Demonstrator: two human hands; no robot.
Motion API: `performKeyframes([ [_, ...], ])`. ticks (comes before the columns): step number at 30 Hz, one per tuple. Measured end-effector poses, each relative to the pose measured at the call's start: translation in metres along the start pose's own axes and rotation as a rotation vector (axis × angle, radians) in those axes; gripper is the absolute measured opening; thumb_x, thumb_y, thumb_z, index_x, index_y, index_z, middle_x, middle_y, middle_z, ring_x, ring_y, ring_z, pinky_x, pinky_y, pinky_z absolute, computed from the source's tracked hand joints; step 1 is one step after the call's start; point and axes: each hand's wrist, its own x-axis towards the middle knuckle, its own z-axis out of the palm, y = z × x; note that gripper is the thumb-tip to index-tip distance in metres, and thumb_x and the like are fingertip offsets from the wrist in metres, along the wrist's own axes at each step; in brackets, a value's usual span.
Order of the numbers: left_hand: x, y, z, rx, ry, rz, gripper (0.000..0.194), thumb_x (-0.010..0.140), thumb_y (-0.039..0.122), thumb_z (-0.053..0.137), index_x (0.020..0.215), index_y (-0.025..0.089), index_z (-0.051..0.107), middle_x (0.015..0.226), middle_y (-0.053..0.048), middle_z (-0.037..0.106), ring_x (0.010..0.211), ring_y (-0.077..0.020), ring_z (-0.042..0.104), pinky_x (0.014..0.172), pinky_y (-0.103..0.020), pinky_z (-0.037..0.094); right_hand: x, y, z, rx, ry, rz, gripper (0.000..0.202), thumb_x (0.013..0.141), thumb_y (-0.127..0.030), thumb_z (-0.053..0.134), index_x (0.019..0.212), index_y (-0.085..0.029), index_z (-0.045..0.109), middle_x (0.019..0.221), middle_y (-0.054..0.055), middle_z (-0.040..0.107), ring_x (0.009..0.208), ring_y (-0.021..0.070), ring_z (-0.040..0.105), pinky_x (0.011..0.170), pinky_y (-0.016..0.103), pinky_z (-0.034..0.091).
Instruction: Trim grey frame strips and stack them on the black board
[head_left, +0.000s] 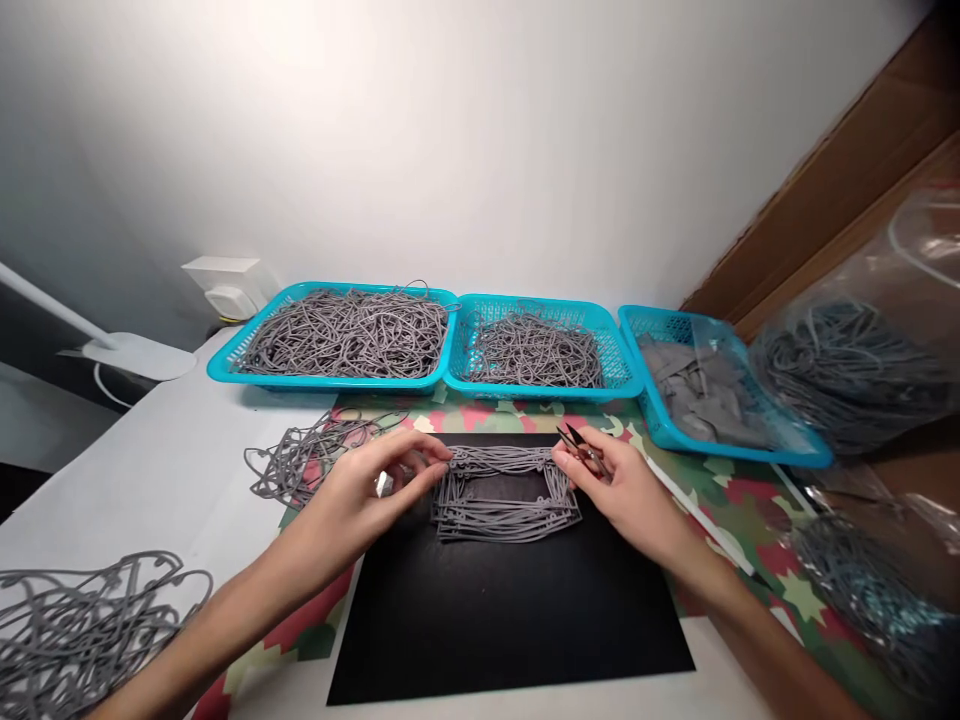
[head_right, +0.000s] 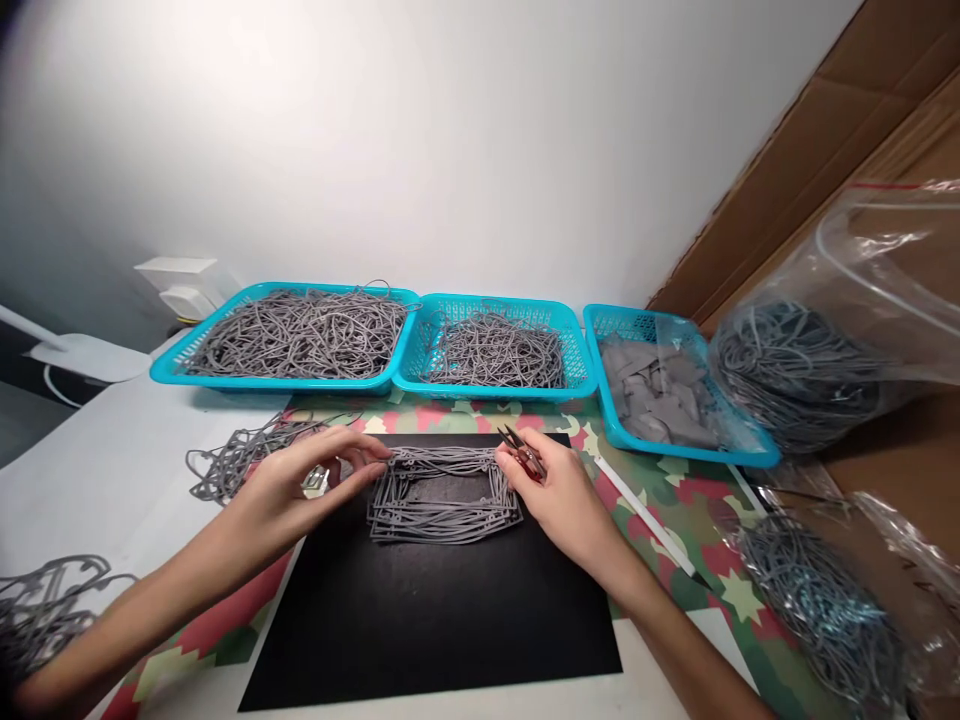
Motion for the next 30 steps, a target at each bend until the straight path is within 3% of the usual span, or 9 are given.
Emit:
performKeyframes([
  [4, 0.007, -0.001, 0.004, 0.156, 0.039, 0.125, 0.014, 0.114, 0.037, 0.066, 0.112, 0.029, 0.077, 0.102, 0.001, 0.076, 0.087, -0.0189, 0.071, 0.078, -0.032, 0.055, 0.000, 0.010, 0.005, -0.035, 0.050, -0.028, 0.028, 0.107, -0.050, 0.066, 0.095, -0.025, 0.064, 0.088, 0.004, 0.079, 0.077, 0.0221, 0.072, 0.071, 0.030, 0.055],
  [9, 0.009, -0.007, 0.007, 0.167, 0.036, 0.133, 0.013, 0.115, 0.036, 0.066, 0.114, 0.027, 0.074, 0.102, 0.001, 0.073, 0.085, -0.0190, 0.069, 0.076, -0.032, 0.053, -0.004, 0.007, 0.005, -0.064, 0.066, -0.076, 0.026, 0.110, -0.046, 0.065, 0.094, -0.026, 0.062, 0.082, 0.000, 0.075, 0.071, 0.0195, 0.070, 0.067, 0.027, 0.053],
  [14, 0.002, -0.003, 0.011, 0.259, 0.113, 0.181, 0.012, 0.119, 0.036, 0.062, 0.121, 0.028, 0.070, 0.112, -0.001, 0.071, 0.101, -0.0230, 0.071, 0.090, -0.036, 0.054, -0.005, 0.007, 0.005, -0.090, 0.071, -0.123, 0.019, 0.112, -0.041, 0.063, 0.101, -0.026, 0.064, 0.082, -0.001, 0.073, 0.071, 0.0182, 0.069, 0.065, 0.026, 0.052],
  [18, -0.010, 0.005, 0.016, 0.337, 0.054, 0.297, 0.013, 0.121, 0.027, 0.058, 0.126, 0.030, 0.069, 0.121, -0.002, 0.070, 0.114, -0.0249, 0.068, 0.100, -0.039, 0.050, -0.005, 0.010, 0.007, -0.122, 0.089, -0.147, 0.020, 0.114, -0.038, 0.061, 0.098, -0.026, 0.061, 0.087, 0.000, 0.071, 0.074, 0.0182, 0.068, 0.068, 0.027, 0.052],
  [23, -0.018, 0.006, 0.020, 0.374, -0.030, 0.326, 0.012, 0.121, 0.026, 0.059, 0.127, 0.030, 0.069, 0.122, -0.004, 0.066, 0.114, -0.0265, 0.064, 0.100, -0.042, 0.050, -0.010, 0.012, 0.008, -0.152, 0.081, -0.157, 0.016, 0.117, -0.036, 0.058, 0.105, -0.026, 0.062, 0.096, 0.002, 0.071, 0.082, 0.0197, 0.069, 0.075, 0.028, 0.056],
  [27, -0.020, 0.006, 0.026, 0.397, -0.022, 0.368, 0.009, 0.120, 0.032, 0.065, 0.126, 0.030, 0.071, 0.126, -0.006, 0.066, 0.115, -0.0284, 0.062, 0.098, -0.043, 0.052, -0.009, 0.013, 0.008, -0.170, 0.074, -0.154, 0.011, 0.111, -0.036, 0.072, 0.110, -0.026, 0.067, 0.092, 0.000, 0.065, 0.080, 0.0196, 0.066, 0.071, 0.027, 0.055],
  [30, -0.022, 0.007, 0.034, 0.435, -0.015, 0.409, 0.008, 0.118, 0.031, 0.067, 0.121, 0.028, 0.073, 0.127, -0.007, 0.068, 0.116, -0.0294, 0.062, 0.098, -0.044, 0.054, -0.007, 0.010, 0.008, -0.161, 0.070, -0.157, 0.011, 0.111, -0.033, 0.071, 0.103, -0.026, 0.069, 0.093, 0.001, 0.065, 0.081, 0.0188, 0.065, 0.071, 0.026, 0.056],
])
